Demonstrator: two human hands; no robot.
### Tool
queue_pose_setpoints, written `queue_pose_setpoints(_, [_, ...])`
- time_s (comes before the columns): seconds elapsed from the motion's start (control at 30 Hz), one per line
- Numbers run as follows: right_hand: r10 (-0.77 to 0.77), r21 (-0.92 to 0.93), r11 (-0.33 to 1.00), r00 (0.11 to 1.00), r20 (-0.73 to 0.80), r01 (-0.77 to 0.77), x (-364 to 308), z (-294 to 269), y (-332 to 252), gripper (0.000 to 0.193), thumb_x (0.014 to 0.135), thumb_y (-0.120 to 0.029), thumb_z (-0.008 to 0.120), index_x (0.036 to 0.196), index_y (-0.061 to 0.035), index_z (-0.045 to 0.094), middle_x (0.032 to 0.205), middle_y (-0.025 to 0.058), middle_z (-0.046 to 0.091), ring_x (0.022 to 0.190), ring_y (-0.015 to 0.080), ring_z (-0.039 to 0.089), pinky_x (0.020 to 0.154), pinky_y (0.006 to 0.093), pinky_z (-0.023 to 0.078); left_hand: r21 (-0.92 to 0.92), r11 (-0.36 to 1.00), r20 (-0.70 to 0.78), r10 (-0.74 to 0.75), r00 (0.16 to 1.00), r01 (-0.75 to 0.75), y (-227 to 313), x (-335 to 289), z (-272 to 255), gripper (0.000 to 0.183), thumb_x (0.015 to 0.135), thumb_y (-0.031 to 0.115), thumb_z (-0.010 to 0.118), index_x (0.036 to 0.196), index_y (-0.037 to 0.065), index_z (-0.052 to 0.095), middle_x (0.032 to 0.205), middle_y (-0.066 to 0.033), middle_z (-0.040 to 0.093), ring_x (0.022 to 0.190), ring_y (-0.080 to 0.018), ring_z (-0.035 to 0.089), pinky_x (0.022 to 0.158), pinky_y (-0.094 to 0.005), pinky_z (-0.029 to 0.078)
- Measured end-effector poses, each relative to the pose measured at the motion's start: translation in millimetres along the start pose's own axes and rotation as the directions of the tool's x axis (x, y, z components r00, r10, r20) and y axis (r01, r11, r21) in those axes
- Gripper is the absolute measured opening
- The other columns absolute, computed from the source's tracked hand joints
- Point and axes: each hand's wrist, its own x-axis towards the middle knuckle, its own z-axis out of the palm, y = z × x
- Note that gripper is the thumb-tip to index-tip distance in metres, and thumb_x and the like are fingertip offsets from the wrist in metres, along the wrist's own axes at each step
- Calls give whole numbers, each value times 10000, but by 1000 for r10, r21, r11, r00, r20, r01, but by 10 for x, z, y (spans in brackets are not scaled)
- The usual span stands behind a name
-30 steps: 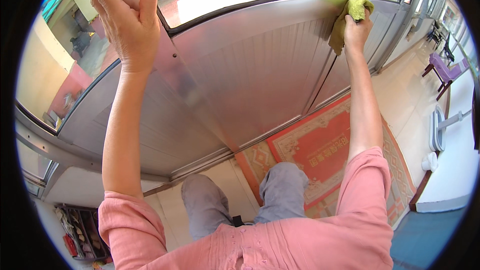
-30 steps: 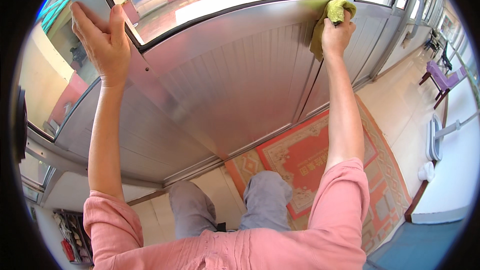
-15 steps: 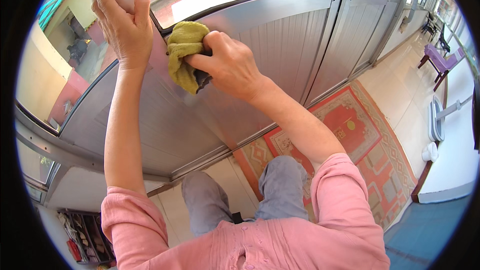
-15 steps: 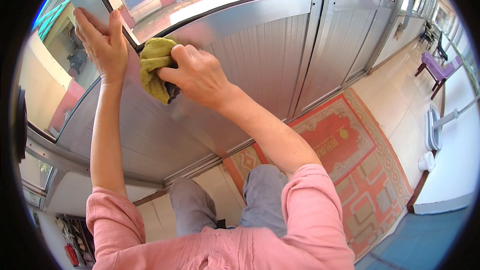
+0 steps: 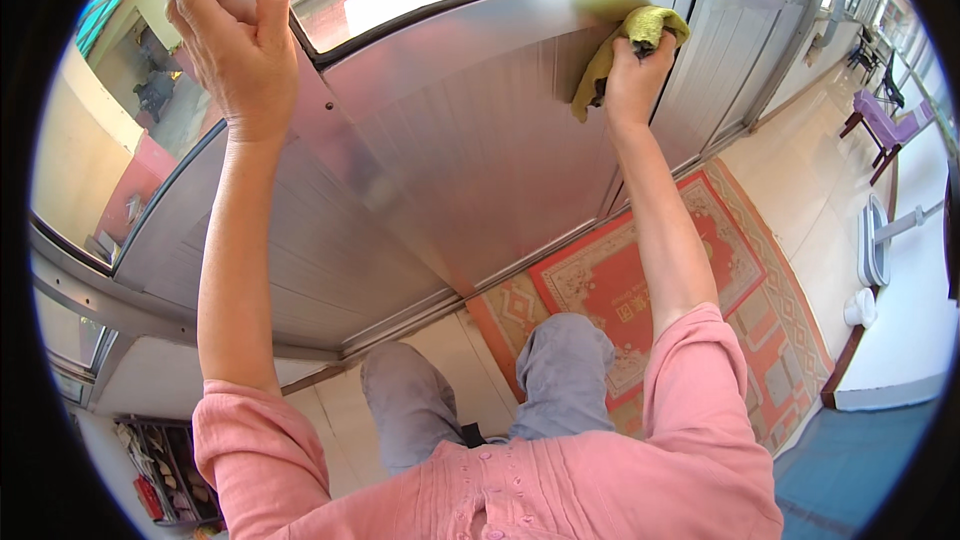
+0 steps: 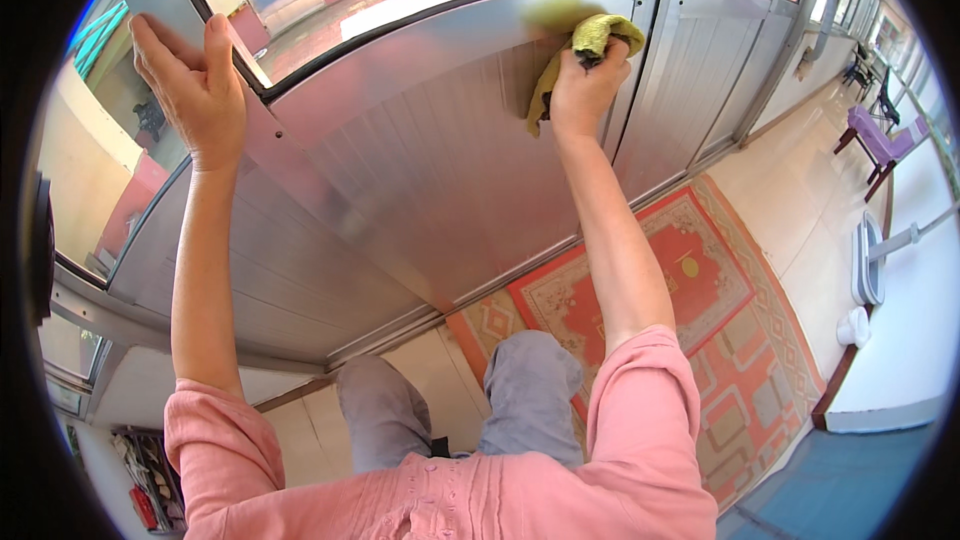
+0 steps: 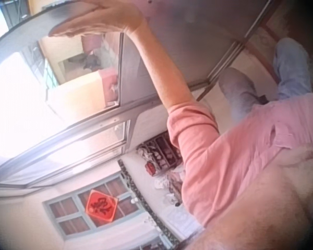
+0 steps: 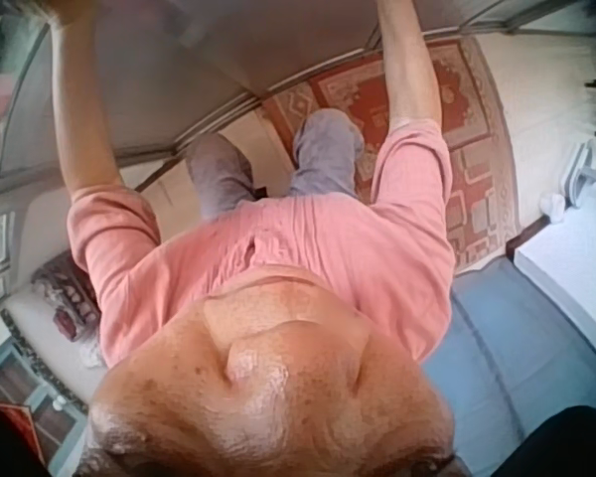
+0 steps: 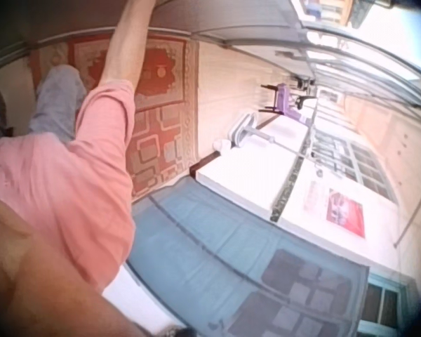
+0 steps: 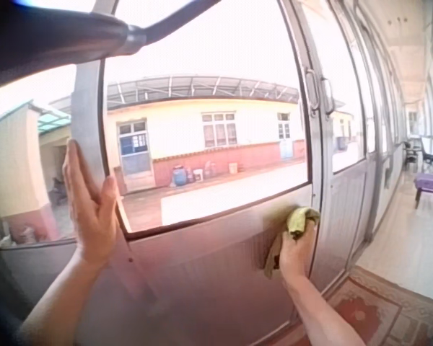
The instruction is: The person wipes the surface of a metal door with a green cloth. They systematically clean the upper and middle sections of the door, moving the cloth in circular and vertical motions. The person occasionally adjusts the cloth in their hand to use a different side.
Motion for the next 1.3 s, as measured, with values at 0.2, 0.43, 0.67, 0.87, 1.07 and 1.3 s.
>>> queue_pose_setpoints(0.2, [-376,-34,900,814,443,435,-1060,137,-747,354,780,2,713,1094,-144,641,1119,160,460,885,392,598,744,476,526,17,1000,10,14,1000,-14,-31,-3,33,836,983,367,705,1509,-129,285,1470,-283,440,1362,-407,415,1129,-449,341])
queue_pose_setpoints(0.43, [-159,-236,957,985,64,169,-142,-319,291,440,887,-14,677,1277,-63,478,1195,208,463,1078,439,535,924,480,474,-2,1000,40,19,999,-19,-65,-20,-22,845,980,399,698,1501,-120,280,1381,-245,477,1296,-392,437,1096,-463,366])
queue_pose_setpoints(0.67, [474,-206,862,881,2,-464,-788,-861,1831,611,843,-104,698,1389,-46,431,1232,240,560,1157,398,575,981,478,468,-18,1000,81,5,997,-4,-40,-12,36,818,988,394,688,1485,-119,290,1320,-240,497,1265,-359,429,1076,-477,375])
queue_pose_setpoints(0.87, [422,74,905,906,-31,-419,-116,-735,1382,374,885,-116,623,1233,16,585,1231,223,559,1135,364,580,981,463,457,-15,1000,32,2,999,-1,-16,-8,15,842,988,376,696,1514,-126,272,1289,-233,507,1227,-348,459,1069,-458,384])
queue_pose_setpoints(1.07, [-203,-285,933,975,86,220,871,-498,130,317,939,-192,609,1179,14,625,1195,224,488,1083,398,549,983,467,457,60,998,44,19,999,-22,-61,-18,14,838,996,379,691,1523,-125,276,1270,-231,510,1224,-314,488,1067,-426,396])
queue_pose_setpoints(1.3, [-19,-548,833,993,119,82,-198,-802,1228,284,929,-169,650,1128,30,620,1199,235,513,1061,446,580,922,485,486,88,996,84,7,996,-14,-143,-35,-53,833,989,374,704,1517,-121,293,1085,-175,593,914,-184,576,890,-330,469])
